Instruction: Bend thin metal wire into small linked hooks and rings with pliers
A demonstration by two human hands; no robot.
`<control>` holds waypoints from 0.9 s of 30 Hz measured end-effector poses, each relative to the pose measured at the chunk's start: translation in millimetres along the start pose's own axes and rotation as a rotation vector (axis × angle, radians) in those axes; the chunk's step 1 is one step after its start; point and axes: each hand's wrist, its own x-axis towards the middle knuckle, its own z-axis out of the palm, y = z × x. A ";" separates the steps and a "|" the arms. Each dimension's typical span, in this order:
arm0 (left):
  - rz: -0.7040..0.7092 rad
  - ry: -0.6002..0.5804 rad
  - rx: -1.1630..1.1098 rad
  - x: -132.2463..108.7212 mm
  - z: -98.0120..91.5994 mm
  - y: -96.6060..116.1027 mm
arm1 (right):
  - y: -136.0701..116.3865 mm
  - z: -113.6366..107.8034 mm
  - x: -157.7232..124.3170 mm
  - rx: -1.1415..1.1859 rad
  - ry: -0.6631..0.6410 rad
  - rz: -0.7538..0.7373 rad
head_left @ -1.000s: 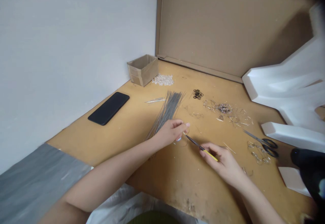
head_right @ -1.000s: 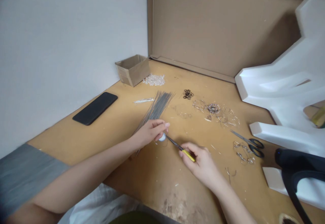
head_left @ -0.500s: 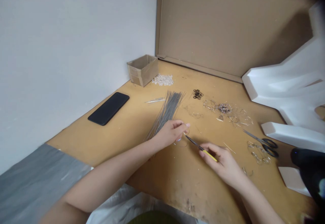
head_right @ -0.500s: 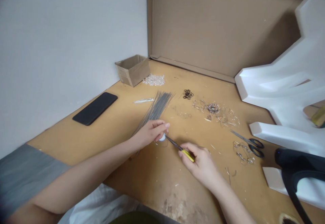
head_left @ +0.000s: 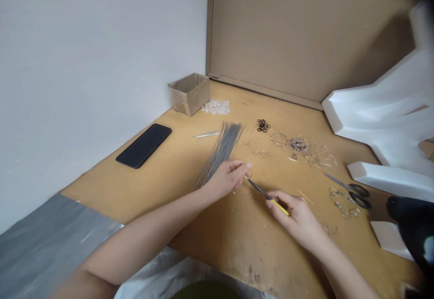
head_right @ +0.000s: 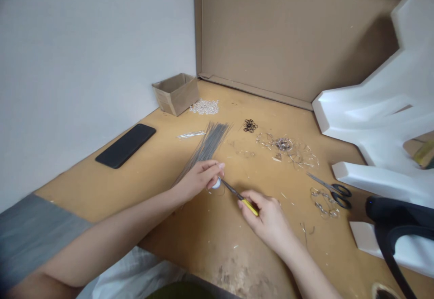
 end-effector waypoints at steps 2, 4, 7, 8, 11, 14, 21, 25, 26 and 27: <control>0.013 0.000 -0.006 -0.2 0.1 -1.3 | 0.0 0.3 0.1 -0.019 0.010 -0.003; 0.031 -0.002 -0.007 -0.6 -0.3 -1.8 | 0.5 0.6 0.1 -0.037 0.025 -0.001; 0.040 -0.026 0.004 -1.4 -1.4 -1.0 | 0.9 0.0 -0.4 -0.053 0.047 0.009; 0.039 -0.041 0.007 -1.6 -1.8 -0.5 | 0.8 -0.6 -0.7 -0.056 0.050 0.012; 0.028 -0.081 0.006 -1.9 -3.0 0.7 | -0.3 -2.4 -1.6 -0.067 0.054 0.014; 0.032 -0.100 -0.028 -2.1 -3.7 1.2 | -2.0 -3.0 -2.3 -0.098 0.069 0.007; 0.071 -0.131 -0.061 -3.8 -3.9 2.5 | -5.8 -1.5 -3.4 -0.149 0.104 -0.008; 0.093 -0.112 -0.059 -4.1 -2.3 2.0 | -6.6 -1.4 -4.6 -0.160 0.109 0.010; 0.099 -0.108 -0.060 -4.1 -1.9 1.6 | -6.7 -1.4 -4.9 -0.163 0.109 0.012; 0.104 -0.106 -0.062 -4.0 -1.6 1.0 | -6.7 -1.2 -4.9 -0.163 0.108 0.013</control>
